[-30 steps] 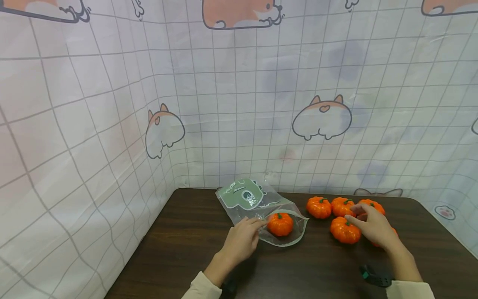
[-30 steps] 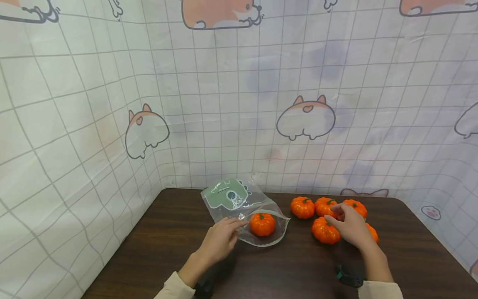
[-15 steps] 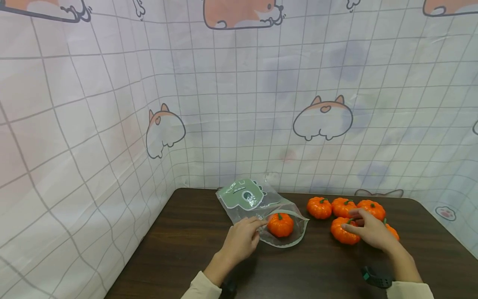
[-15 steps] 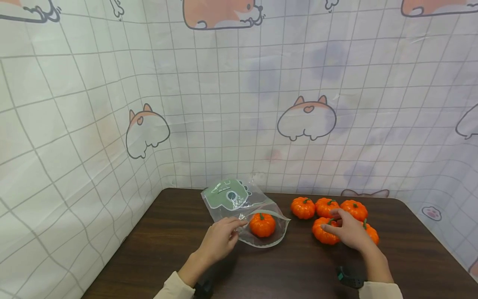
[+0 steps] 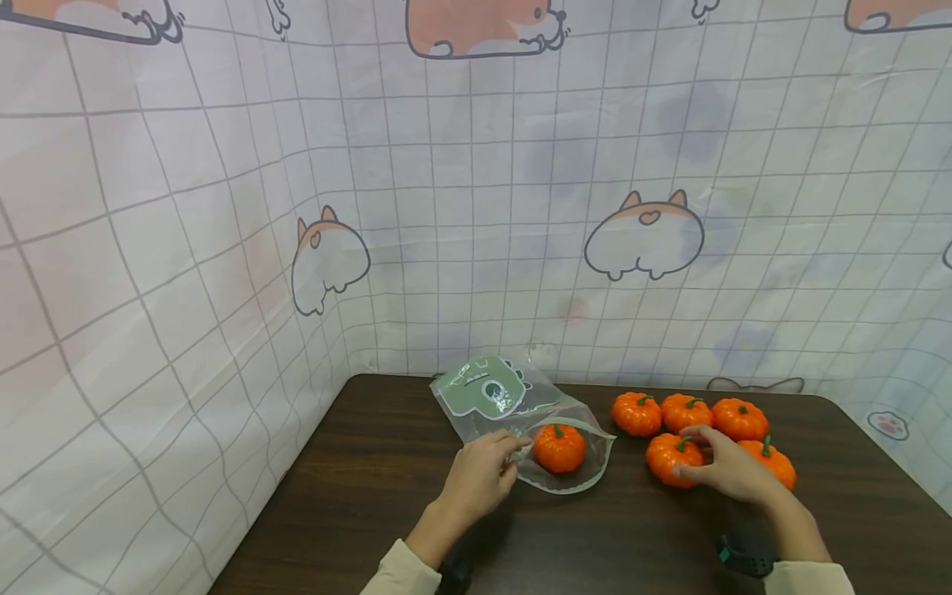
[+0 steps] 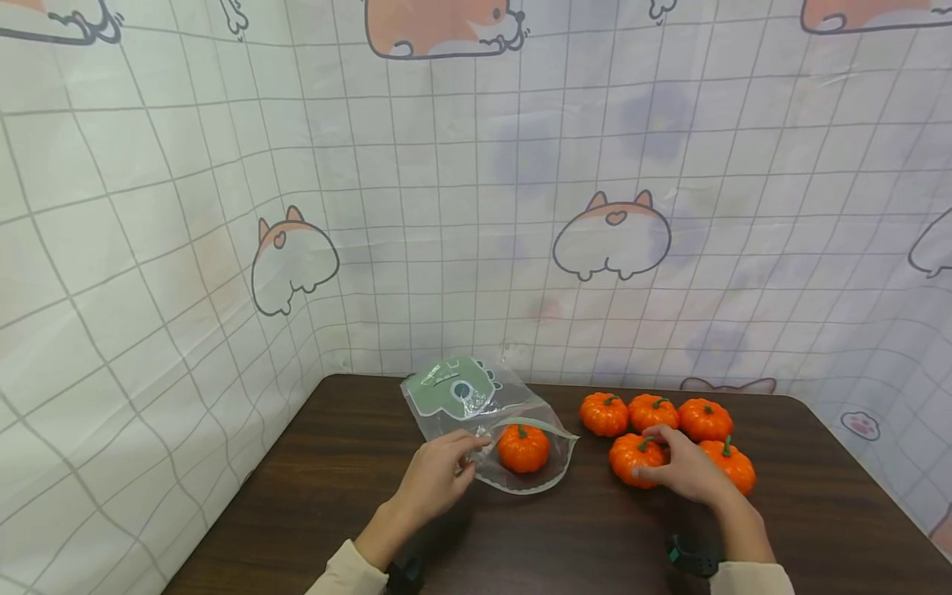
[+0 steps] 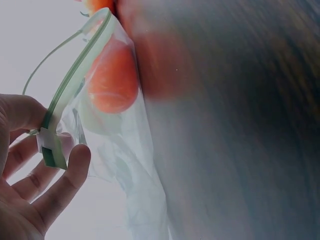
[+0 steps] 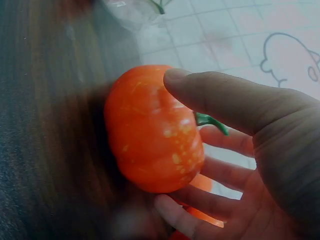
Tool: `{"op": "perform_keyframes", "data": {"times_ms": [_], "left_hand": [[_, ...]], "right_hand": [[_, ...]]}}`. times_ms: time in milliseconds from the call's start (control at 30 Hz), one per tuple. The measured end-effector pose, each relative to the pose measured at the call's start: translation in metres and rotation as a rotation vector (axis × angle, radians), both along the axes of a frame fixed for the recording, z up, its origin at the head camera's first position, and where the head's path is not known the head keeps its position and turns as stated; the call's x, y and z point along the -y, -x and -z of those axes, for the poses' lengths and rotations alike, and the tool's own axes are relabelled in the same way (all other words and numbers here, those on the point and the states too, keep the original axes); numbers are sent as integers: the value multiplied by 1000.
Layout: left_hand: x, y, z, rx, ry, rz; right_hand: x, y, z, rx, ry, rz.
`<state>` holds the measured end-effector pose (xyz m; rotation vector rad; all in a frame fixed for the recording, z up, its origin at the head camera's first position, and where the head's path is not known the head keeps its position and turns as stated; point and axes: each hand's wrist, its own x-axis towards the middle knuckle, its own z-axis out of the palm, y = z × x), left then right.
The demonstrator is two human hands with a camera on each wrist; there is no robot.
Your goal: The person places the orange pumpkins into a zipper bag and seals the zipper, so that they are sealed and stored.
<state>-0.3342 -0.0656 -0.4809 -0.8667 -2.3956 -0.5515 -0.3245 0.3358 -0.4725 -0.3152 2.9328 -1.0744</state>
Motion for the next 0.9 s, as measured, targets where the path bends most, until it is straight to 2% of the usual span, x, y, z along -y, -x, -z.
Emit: {"op": "perform_keyframes", "data": {"times_ms": [200,900], "left_hand": [[0,2,1,7,-19,-5],[1,2,-1,60,-46,17]], "right_hand": [[1,2,6,42,31,-19],[3,1,13,24,64,-77]]}}
